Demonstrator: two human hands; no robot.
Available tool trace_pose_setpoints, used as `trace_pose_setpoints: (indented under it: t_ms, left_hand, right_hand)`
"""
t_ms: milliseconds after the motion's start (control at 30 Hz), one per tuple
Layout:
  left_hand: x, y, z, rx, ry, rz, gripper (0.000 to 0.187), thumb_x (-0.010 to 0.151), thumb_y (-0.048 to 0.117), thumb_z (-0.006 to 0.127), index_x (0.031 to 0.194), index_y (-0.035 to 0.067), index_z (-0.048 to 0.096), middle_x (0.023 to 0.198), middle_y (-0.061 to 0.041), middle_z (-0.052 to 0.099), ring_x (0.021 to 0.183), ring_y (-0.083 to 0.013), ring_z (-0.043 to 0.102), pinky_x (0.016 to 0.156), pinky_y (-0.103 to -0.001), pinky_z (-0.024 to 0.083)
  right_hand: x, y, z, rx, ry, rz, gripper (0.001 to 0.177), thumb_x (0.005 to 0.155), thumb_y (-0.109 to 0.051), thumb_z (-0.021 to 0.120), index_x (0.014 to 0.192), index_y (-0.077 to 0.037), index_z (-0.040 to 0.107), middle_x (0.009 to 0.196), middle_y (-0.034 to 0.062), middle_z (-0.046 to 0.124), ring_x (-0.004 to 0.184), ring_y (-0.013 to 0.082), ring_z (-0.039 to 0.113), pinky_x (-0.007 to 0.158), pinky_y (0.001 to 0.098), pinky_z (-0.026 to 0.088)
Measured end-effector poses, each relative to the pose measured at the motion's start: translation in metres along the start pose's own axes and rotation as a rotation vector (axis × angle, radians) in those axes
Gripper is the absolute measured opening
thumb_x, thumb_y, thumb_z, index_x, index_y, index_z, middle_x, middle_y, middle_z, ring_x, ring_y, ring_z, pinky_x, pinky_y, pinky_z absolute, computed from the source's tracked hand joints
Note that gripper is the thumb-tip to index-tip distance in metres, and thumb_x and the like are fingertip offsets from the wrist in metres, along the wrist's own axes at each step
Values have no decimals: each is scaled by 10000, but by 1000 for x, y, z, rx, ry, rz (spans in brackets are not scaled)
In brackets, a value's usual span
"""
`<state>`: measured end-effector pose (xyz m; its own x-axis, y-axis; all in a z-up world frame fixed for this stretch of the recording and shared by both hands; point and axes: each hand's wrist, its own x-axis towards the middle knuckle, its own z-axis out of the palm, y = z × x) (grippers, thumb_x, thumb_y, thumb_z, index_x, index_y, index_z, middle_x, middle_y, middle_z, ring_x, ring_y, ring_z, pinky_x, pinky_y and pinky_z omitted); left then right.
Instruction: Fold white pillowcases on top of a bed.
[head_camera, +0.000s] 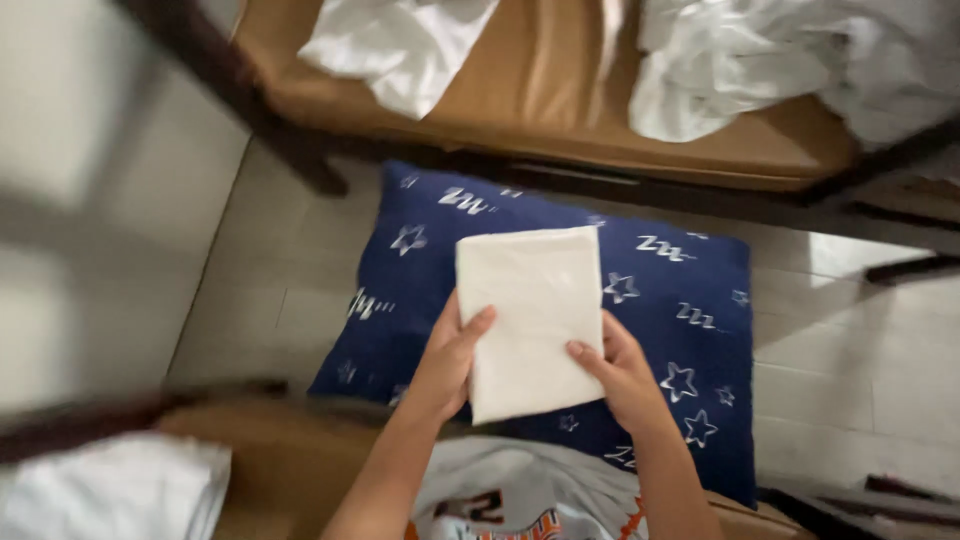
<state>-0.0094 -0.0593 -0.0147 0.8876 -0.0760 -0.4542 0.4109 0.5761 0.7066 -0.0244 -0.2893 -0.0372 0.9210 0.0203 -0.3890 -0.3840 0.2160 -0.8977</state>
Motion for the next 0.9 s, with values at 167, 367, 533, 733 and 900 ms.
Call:
trace_pose_setpoints:
  t_ms: [167,367,533,733,900]
  left_hand:
    - [-39,3,-26,100,26,200,849,853,54,697,1573,109,249,1434,-152,438,1265,-259,502,1032,-406,444]
    - [-127,30,-79,306,230,610,896,903,9,567,1611,50,18,1710,-211,68,1550,-314,170,1239,-405,172]
    - [-215,91,-127,345,566,612,968,832,156,570,1604,62,-5,1718,-187,-6,1571,-363,79,1245,-564,152]
    - [-282,110,-228,331,1028,823,933,819,-33,571,1609,173,120,1729,-81,127,1595,-282,196,1286,-524,168]
    - [-289,82,-343,143,1210,574,837,913,-7,502,1596,303,130,1662,-112,331,1430,-344,470,1129,-568,476]
  right_hand:
    - [-13,-20,42,-251,-123,-7,516,885,-35,663,1394,-31,574,1016,158,722,767,187,681,611,297,560]
    - [2,-13,90,-395,-501,-76,588,945,31,506,1519,49,382,1302,265,642,1050,277,640,794,321,537]
    - [-13,-32,141,-478,-578,-144,537,970,-30,542,1485,56,419,1286,267,635,1109,300,635,739,347,560]
    - [-21,-32,160,-520,-632,-220,496,992,-20,521,1470,74,431,1271,282,636,1097,315,638,769,359,550]
    - [-27,-31,165,-570,-592,-234,459,1003,5,523,1440,119,446,1232,286,646,1068,317,652,769,354,542]
